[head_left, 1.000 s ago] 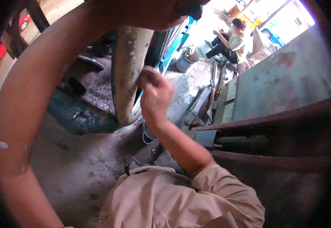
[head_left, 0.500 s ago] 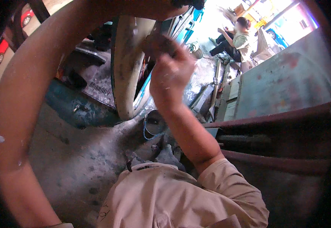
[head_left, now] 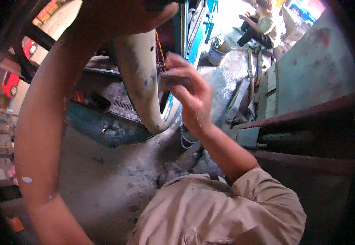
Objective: The person sands the door frame and surrounding body panels of a teal car using a sanding block and a blue cloth. The person repeatedly wipes the sanded areas and occasionally dips the cloth into a bucket on the floor.
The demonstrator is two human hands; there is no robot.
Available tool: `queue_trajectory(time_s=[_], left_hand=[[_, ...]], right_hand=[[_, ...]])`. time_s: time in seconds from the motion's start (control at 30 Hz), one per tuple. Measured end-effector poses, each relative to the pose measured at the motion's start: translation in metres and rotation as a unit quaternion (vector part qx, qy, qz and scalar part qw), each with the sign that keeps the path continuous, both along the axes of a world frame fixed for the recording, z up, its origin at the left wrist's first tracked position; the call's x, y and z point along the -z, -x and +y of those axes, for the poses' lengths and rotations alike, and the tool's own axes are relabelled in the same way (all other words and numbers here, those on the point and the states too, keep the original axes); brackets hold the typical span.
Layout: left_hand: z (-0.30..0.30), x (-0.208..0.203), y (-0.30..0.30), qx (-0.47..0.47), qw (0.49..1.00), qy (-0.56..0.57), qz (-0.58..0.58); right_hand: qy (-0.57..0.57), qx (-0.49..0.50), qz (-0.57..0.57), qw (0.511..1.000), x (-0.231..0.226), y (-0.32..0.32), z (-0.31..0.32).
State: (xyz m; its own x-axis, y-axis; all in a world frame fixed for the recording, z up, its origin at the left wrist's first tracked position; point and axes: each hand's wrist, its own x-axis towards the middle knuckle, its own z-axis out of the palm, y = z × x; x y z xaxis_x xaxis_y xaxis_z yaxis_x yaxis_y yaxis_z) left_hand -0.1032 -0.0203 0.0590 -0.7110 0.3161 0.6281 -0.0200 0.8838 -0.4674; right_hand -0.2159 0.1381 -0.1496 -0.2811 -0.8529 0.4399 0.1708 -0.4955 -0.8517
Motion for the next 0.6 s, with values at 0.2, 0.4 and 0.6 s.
queue_trajectory(time_s=[0.2,0.4,0.6], left_hand=[[0.019,-0.017,-0.028,-0.081,0.996,-0.027,-0.037],[0.013,-0.023,-0.025,-0.069,0.995,-0.010,-0.077],[0.041,-0.021,-0.013,-0.179,0.977,0.007,-0.117]], right_hand=[[0.109,-0.069,-0.011,0.992,-0.035,-0.021,-0.026],[0.026,-0.047,0.037,0.998,0.037,-0.032,0.006],[-0.063,-0.074,0.063,0.993,0.126,-0.022,0.037]])
